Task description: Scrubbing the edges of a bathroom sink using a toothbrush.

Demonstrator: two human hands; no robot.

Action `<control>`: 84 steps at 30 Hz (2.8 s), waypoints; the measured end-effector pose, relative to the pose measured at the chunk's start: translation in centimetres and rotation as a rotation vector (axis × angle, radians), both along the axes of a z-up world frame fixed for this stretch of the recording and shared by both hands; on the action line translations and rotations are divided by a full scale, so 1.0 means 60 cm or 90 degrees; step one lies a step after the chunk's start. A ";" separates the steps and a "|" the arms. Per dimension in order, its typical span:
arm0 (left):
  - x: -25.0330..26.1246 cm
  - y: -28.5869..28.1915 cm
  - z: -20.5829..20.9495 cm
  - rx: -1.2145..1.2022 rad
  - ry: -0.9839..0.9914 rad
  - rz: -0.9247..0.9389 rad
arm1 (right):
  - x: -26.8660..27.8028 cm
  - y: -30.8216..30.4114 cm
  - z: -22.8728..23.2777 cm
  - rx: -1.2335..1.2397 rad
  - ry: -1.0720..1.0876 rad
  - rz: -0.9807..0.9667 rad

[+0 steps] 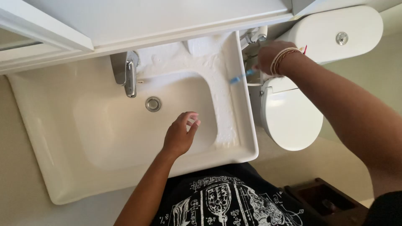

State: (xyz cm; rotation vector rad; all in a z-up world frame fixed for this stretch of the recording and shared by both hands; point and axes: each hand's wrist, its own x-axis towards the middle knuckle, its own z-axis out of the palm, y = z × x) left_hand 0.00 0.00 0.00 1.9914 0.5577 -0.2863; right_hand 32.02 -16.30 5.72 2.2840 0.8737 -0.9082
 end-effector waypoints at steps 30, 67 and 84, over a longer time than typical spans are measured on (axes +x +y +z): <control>0.002 0.000 -0.012 0.003 -0.004 -0.005 | -0.076 -0.124 -0.071 0.042 0.147 0.155; -0.032 -0.054 -0.034 -0.016 -0.036 -0.157 | -0.293 -0.258 -0.015 0.043 0.148 -0.114; -0.006 -0.045 -0.017 -0.012 -0.047 -0.142 | -0.264 -0.240 0.012 0.137 0.000 -0.062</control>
